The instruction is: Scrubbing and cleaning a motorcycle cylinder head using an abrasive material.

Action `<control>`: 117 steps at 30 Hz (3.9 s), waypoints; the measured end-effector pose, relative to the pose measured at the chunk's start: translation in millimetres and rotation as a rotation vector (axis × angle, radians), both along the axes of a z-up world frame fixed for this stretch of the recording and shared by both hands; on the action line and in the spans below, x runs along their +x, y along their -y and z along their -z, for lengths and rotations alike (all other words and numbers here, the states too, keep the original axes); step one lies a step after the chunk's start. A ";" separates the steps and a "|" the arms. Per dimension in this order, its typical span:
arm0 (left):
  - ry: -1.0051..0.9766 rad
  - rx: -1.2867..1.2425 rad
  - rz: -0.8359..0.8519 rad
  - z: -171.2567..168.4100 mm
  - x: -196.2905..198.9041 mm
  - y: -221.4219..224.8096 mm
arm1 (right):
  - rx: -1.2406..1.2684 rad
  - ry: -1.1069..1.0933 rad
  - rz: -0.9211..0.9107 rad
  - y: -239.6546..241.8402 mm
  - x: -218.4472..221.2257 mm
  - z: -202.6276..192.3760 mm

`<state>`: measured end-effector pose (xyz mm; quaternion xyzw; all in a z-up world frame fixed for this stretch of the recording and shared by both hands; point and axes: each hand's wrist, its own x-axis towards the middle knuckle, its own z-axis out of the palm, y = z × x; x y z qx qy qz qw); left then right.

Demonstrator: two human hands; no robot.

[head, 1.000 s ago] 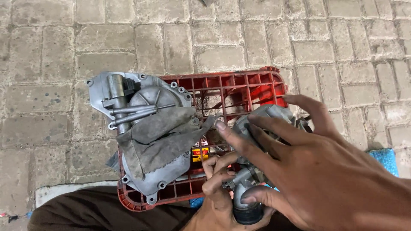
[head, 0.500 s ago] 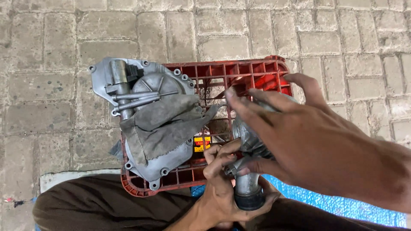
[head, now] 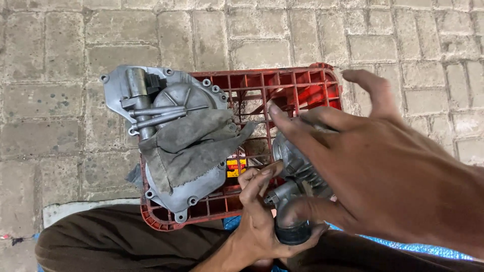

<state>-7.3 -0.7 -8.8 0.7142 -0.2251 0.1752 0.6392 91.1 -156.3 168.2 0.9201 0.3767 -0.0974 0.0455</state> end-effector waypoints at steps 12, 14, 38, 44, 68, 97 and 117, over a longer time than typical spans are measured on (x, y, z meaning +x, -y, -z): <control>-0.169 -0.058 0.089 -14.6 2.3 -4.0 | -0.352 0.051 -0.039 2.2 29.1 0.5; -0.163 -0.049 0.070 -14.8 3.9 -3.0 | -0.278 -0.059 0.013 4.5 22.6 -5.0; -0.190 -0.024 0.059 -9.0 1.6 1.1 | 0.421 -0.095 0.073 53.1 31.8 -22.5; -0.167 0.007 0.005 -10.3 -1.1 4.4 | 0.640 -0.131 0.426 69.1 -21.8 -9.1; -0.120 0.013 0.006 4.6 -9.3 9.5 | 1.413 -0.035 0.859 97.9 -61.4 147.7; -0.127 -0.129 0.030 -35.0 29.6 -5.8 | 1.333 0.215 0.513 114.4 -68.2 136.0; -0.047 0.346 -0.085 -139.5 58.2 -2.5 | 0.870 0.265 0.559 53.5 -64.5 27.1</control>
